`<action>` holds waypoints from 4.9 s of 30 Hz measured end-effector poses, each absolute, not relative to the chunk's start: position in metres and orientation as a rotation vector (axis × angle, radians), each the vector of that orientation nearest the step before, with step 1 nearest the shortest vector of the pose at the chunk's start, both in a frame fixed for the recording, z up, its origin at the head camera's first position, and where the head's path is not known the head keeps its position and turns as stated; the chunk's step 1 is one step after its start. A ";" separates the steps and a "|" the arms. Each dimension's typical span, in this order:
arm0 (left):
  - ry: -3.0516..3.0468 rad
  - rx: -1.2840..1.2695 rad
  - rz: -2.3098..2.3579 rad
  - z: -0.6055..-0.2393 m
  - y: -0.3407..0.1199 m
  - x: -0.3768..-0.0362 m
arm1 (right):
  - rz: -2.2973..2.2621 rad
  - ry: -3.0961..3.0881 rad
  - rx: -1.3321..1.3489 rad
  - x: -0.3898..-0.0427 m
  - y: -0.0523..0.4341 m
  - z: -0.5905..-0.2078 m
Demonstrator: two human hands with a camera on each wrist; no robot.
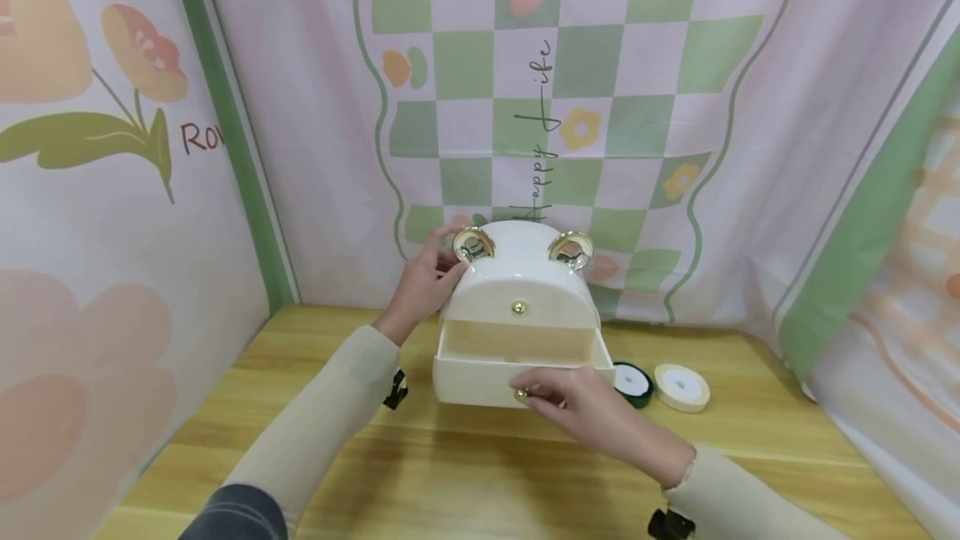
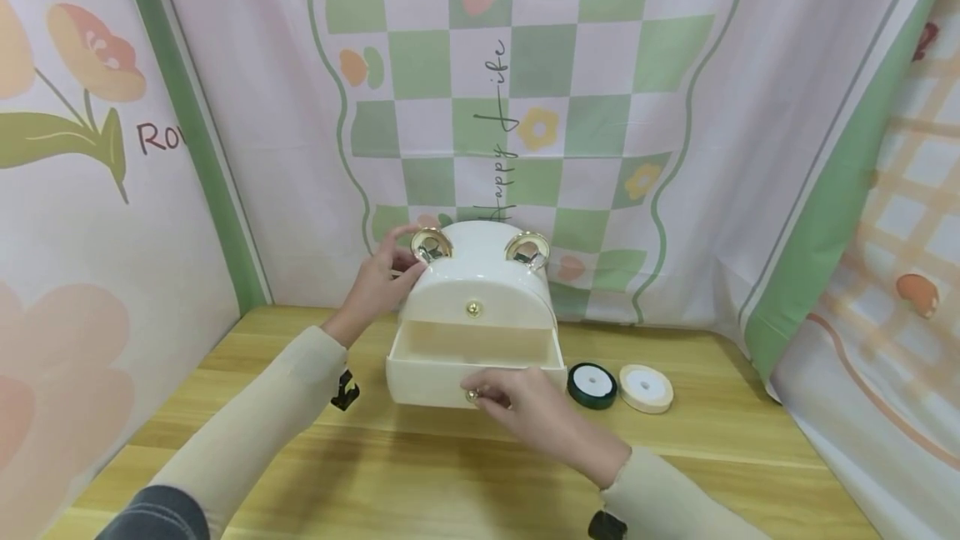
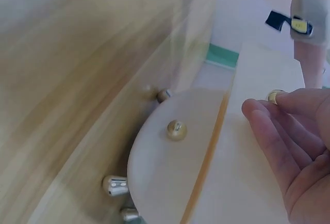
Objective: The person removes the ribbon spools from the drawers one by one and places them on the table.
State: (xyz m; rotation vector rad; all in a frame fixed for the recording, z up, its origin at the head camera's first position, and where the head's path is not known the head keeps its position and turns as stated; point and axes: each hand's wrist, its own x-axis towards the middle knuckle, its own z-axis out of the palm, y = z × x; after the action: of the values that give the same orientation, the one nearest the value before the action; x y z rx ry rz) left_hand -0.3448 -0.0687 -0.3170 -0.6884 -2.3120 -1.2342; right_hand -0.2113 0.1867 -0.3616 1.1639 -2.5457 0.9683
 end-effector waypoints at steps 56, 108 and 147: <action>-2.337 -0.673 -1.266 -0.316 -0.066 -0.344 | 0.988 -2.594 1.075 -0.265 0.190 -0.387; -2.330 -0.663 -1.246 -0.318 -0.069 -0.345 | 1.015 -2.708 0.920 -0.270 0.178 -0.428; -2.318 -0.686 -1.234 -0.318 -0.070 -0.348 | 1.051 -2.642 1.020 -0.188 0.179 -0.429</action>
State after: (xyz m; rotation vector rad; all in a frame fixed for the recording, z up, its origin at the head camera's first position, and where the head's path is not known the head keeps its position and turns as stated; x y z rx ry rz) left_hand -0.3476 -0.0695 -0.3183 -0.6860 -2.3180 -1.2343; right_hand -0.1881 0.1788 -0.4287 1.0197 -2.6417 1.0510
